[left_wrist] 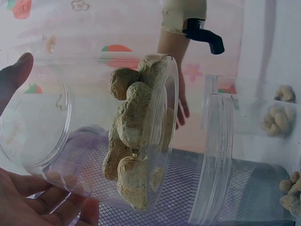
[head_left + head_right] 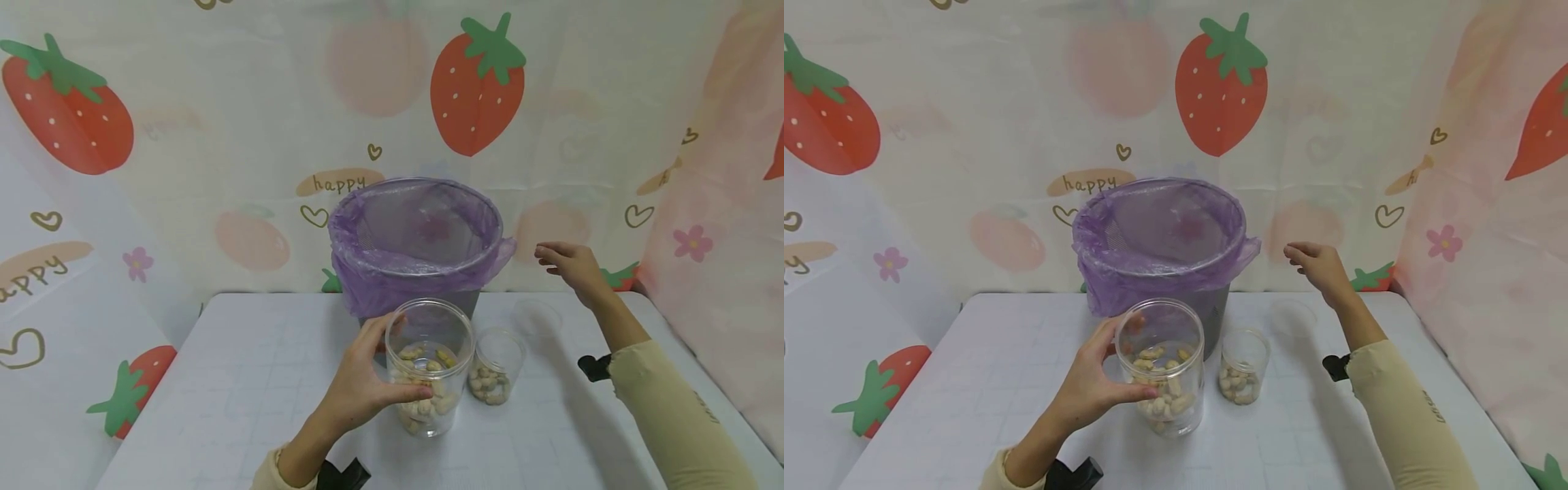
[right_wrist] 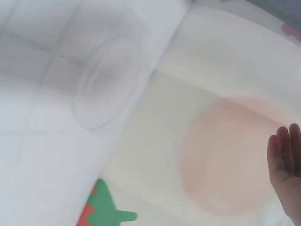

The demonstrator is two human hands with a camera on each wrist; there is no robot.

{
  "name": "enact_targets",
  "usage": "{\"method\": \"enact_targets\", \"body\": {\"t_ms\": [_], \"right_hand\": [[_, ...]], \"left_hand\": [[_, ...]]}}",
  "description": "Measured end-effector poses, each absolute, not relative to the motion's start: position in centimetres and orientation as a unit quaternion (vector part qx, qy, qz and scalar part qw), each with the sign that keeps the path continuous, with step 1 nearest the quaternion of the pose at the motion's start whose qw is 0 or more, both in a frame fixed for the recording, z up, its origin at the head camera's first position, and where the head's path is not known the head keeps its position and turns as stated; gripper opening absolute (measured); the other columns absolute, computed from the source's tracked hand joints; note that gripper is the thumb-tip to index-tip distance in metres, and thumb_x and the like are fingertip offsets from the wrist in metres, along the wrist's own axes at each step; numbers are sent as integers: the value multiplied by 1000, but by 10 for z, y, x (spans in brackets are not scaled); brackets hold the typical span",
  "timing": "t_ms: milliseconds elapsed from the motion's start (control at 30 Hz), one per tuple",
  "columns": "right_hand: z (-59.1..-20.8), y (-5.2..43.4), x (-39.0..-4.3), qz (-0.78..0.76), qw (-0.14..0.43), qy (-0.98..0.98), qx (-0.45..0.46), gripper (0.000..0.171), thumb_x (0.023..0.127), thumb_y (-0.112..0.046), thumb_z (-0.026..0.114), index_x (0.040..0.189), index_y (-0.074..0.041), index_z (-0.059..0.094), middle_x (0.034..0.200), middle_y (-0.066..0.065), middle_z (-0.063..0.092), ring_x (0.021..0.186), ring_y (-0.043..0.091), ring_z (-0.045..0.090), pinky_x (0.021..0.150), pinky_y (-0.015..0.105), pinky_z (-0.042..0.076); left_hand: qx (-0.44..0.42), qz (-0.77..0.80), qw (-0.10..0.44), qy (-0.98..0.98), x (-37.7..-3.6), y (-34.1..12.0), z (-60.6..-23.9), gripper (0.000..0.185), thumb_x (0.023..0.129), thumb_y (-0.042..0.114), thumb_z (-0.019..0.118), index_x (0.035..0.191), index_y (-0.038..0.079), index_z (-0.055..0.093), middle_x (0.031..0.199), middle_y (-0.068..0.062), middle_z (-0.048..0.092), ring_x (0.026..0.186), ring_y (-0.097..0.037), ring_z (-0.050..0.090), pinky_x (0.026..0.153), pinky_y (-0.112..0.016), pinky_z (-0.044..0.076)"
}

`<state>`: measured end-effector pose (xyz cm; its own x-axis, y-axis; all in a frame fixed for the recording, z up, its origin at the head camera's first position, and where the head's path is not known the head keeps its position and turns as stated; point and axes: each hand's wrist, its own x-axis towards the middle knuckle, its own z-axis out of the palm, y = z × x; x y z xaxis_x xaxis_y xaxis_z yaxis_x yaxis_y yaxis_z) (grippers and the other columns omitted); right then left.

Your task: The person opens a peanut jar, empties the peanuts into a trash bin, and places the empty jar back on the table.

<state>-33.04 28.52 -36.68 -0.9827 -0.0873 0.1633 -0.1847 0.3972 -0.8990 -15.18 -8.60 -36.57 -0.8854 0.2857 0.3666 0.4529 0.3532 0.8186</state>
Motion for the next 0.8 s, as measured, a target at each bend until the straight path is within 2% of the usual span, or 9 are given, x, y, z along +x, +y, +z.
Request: {"method": "enact_targets", "body": {"t_ms": [67,200,300,533,667,733,800], "right_hand": [[-359,281,-327,563,48,-820,90,38,98,-31,58,121,-1,61,88,-30,64,84,-11,62,77,8,51],[-342,272,-320,590,53,-799,104,9,98,-28,60,104,-23,65,89,-27,67,86,-7,64,79,9,52],[-330,264,-316,602,58,-788,117,6,97,-27,60,100,-29,66,91,-24,69,88,-5,64,80,11,52],[-308,242,-307,630,78,-757,158,10,96,-21,63,100,-25,71,92,-15,72,90,2,66,80,12,53],[-298,233,-304,615,87,-765,168,10,96,-22,63,101,-22,72,91,-15,72,90,1,65,80,13,53],[-294,230,-303,599,88,-779,163,16,96,-24,62,106,-17,71,91,-17,71,91,0,65,82,13,53],[-289,227,-303,584,87,-793,149,28,96,-27,62,114,-7,69,90,-19,70,91,0,64,83,14,53]], "left_hand": [[-226,-522,80,-819,-152,-87,-366,95,63,33,91,145,22,44,137,-2,52,120,-23,52,94,-36,47],[-232,-521,81,-817,-152,-87,-367,95,63,33,91,145,21,43,137,-4,52,120,-24,52,93,-36,47],[-232,-520,84,-818,-152,-88,-366,96,63,31,92,145,20,44,137,-4,52,119,-23,52,93,-35,47],[-226,-520,88,-819,-152,-87,-365,96,63,29,92,145,21,44,136,-3,53,119,-21,52,92,-33,47],[-232,-519,90,-818,-152,-88,-365,96,63,29,92,145,20,44,136,-4,53,119,-22,52,92,-33,48],[-234,-518,93,-818,-152,-88,-366,96,63,29,92,145,20,44,135,-4,53,119,-21,52,91,-34,48],[-231,-516,92,-819,-152,-88,-366,96,63,30,92,145,21,44,135,-2,53,119,-20,52,91,-33,48]]}}
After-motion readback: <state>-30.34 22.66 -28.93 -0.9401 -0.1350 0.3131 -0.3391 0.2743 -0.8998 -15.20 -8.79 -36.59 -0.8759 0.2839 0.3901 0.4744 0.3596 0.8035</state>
